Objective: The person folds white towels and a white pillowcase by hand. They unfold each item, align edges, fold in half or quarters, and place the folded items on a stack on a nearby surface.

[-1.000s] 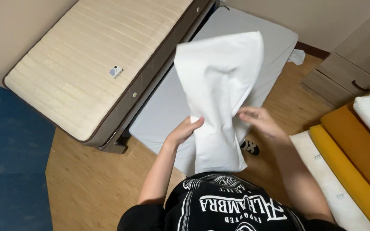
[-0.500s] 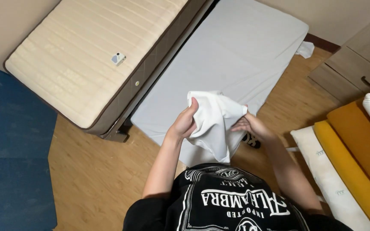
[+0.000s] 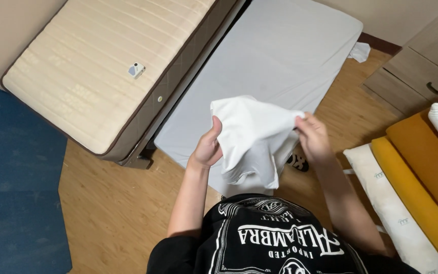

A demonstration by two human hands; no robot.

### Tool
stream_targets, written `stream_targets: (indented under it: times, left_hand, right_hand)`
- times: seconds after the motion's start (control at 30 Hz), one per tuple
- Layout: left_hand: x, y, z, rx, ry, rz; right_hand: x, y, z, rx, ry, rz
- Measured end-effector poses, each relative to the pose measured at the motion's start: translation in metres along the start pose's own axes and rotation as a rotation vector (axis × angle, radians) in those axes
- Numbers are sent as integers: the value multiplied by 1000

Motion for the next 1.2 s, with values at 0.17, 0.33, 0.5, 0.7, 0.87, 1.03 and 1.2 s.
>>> stream_targets:
  times: [0.17,0.33,0.5,0.7,0.87,1.03,1.2]
  left_hand:
    - [-9,-4,-13,-97,-47,27]
    - [-16,9,19,-300,-102,138]
    - [-16,10,25,-356,-3,119]
    - [-24,-8,23,-457,135,70]
    - [-21,-10,-21,134,321,-65]
    - [-16,20,1,558,507,-45]
    - [-8,-5,-78,465,690,211]
  right_hand:
    - [-8,-44,3,279,76,-142]
    - [-25,-85,32,424,-146,-234]
    - [-33,-67,30,-154,-12,-63]
    - [-48,-113,42,-157,95,-130]
    - [-43,-115,26,-242,143,-165]
    - [-45,-123,36,-370,189,-174]
    - [-48,-125,37,-363,261,-213]
Point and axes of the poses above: each hand's wrist, its own x-axis towards the middle knuckle, its own z-axis out of the palm, y = z × x, the point moved 6 cm from there along x, towards the middle knuckle, and after that the axes turned 3 degrees about -z, right-handed, at the moved point
